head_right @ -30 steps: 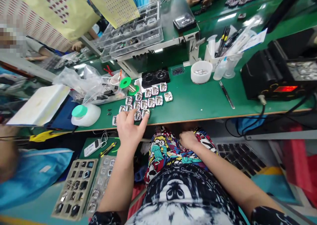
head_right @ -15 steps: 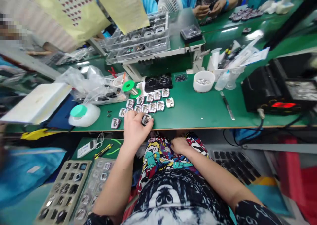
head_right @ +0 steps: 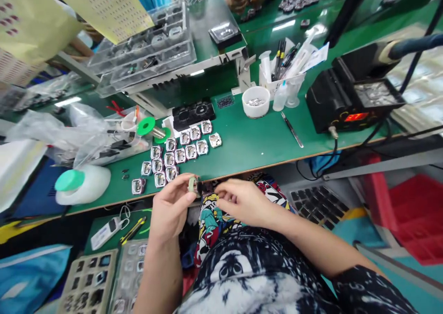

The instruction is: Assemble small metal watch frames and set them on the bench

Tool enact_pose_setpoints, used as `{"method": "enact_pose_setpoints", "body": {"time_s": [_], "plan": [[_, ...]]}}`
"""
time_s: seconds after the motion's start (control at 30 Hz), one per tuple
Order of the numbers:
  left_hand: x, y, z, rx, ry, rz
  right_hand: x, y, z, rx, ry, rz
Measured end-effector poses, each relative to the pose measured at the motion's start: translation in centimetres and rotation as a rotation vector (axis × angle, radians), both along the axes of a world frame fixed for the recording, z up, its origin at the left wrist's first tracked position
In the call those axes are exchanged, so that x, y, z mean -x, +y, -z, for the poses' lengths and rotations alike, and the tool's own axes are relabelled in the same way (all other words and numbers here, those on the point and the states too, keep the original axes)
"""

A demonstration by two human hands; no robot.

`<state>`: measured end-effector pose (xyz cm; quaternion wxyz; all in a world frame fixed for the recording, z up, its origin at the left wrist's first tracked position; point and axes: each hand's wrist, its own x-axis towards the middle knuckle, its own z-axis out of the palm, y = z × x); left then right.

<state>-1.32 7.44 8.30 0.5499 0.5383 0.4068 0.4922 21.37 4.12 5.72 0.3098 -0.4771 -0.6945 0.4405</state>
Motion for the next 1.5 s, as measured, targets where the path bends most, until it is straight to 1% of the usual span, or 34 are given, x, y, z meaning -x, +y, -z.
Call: {"method": "enact_pose_setpoints", "body": {"time_s": [0.07, 0.1, 0.13, 0.27, 0.5, 0.63, 0.73, 0.83, 0.9, 1.03, 1.17, 1.3, 1.37, 1.5], "plan": [[-0.4, -0.4, 0.3, 0.041, -0.072, 0.042, -0.5, 0.0, -1.9, -0.114, 0.184, 0.165], [-0.7, -0.6, 0.3, 0.044, -0.085, 0.059, -0.6, 0.1, -2.4, -0.170, 0.225, 0.195], [-0.9, -0.7, 0.3, 0.040, -0.085, 0.078, -0.6, 0.2, -2.6, -0.217, 0.247, 0.196], [-1.4, -1.4, 0.1, 0.036, -0.069, 0.139, 0.3, 0.3, -2.0, -0.311, 0.290, 0.119], [-0.5, -2.7, 0.6, 0.132, -0.116, 0.141, 1.9, 0.2, -0.9, -0.396, 0.250, 0.108], [-0.1, -3.0, 1.0, 0.103, -0.096, 0.128, 2.3, 0.1, -0.4, -0.403, 0.202, 0.135], [0.3, -3.0, 1.0, 0.090, -0.049, 0.165, 2.3, -0.1, -0.1, -0.386, 0.201, 0.121], [0.7, -2.9, 1.0, 0.095, 0.003, 0.220, 2.2, -0.2, 0.0, -0.355, 0.234, 0.103], [0.7, -2.8, 1.0, 0.094, 0.004, 0.228, 2.0, -0.3, 0.0, -0.306, 0.287, 0.109], [0.3, -2.8, 1.3, 0.085, -0.043, 0.193, 1.7, -0.5, 0.0, -0.214, 0.362, 0.138], [0.0, -3.0, 1.6, 0.055, -0.070, 0.164, 1.5, -0.5, 0.0, -0.179, 0.404, 0.143], [-0.2, -3.3, 1.6, 0.010, -0.011, 0.122, 1.2, -0.5, -0.1, -0.209, 0.374, 0.138], [-0.3, -3.4, 1.5, -0.005, 0.035, 0.105, 0.9, -0.5, 0.0, -0.255, 0.327, 0.135], [-0.5, -3.5, 1.7, -0.026, 0.050, 0.130, 0.4, -0.3, 0.5, -0.387, 0.267, 0.114]]}}
